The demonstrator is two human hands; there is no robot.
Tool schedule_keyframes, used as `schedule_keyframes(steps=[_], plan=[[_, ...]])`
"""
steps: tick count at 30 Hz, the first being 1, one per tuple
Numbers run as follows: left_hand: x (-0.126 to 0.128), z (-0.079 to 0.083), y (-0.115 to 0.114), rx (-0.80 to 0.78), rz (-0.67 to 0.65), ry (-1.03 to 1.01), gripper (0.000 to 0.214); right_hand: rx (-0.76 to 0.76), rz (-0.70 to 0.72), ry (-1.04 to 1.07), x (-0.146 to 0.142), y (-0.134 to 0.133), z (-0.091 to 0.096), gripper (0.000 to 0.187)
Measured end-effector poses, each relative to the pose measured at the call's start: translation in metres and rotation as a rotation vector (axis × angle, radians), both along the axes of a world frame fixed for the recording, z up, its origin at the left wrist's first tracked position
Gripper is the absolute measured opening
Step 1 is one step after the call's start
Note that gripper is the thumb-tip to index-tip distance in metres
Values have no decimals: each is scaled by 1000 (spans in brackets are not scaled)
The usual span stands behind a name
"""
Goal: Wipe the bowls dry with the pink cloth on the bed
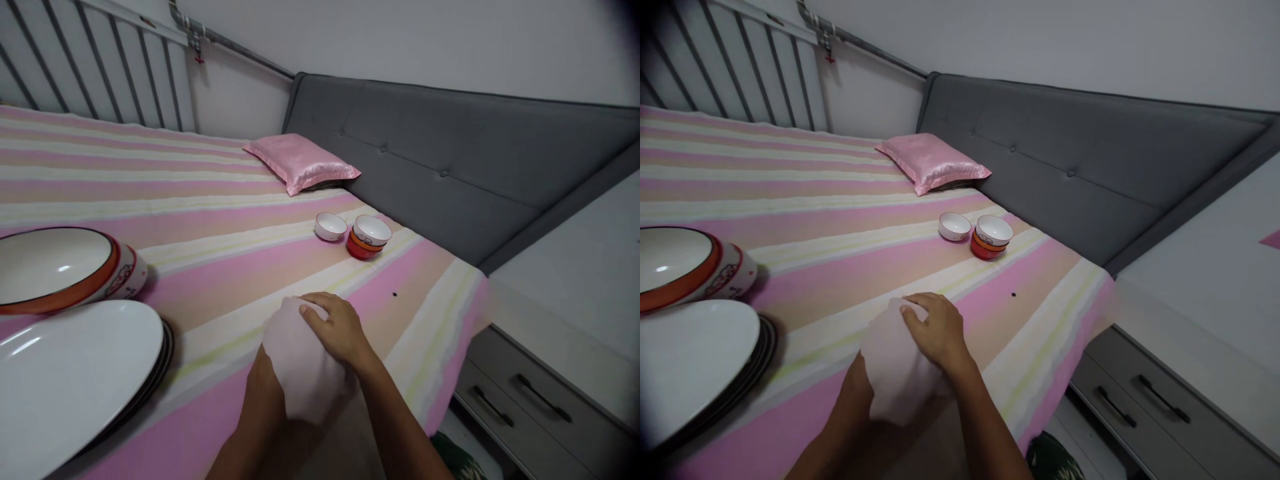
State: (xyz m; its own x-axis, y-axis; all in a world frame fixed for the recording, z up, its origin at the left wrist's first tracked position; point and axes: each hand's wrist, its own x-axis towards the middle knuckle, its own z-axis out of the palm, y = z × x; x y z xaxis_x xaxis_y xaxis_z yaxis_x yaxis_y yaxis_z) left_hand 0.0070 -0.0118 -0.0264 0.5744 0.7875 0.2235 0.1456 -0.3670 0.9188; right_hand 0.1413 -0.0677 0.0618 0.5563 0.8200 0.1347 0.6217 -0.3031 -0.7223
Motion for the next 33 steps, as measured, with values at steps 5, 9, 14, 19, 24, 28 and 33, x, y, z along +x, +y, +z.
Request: schedule_keyframes(steps=[5,9,14,19,24,28,33], plan=[[-1,16,-3,57,-43,76,57,131,-74,519,17,-1,-18,27],[-1,25,-5,251,2,5,66,52,-161,996,19,-7,-29,33],[-4,35,-8,378,-4,-104,56,21,-110,1007,11,-15,-33,38],[-6,32,-9,427,-16,-94,45,43,58,386,-4,-19,-11,32],[-4,25,-9,470,4,-89,16,-66,-24,-94,-35,-17,4,38],[-4,23,-10,433,-24,-92,20,-66,-29,-342,-59,-15,-1,43],[-4,6,-10,264,29,-80,23,-42,49,-425,-76,-18,-5,48]])
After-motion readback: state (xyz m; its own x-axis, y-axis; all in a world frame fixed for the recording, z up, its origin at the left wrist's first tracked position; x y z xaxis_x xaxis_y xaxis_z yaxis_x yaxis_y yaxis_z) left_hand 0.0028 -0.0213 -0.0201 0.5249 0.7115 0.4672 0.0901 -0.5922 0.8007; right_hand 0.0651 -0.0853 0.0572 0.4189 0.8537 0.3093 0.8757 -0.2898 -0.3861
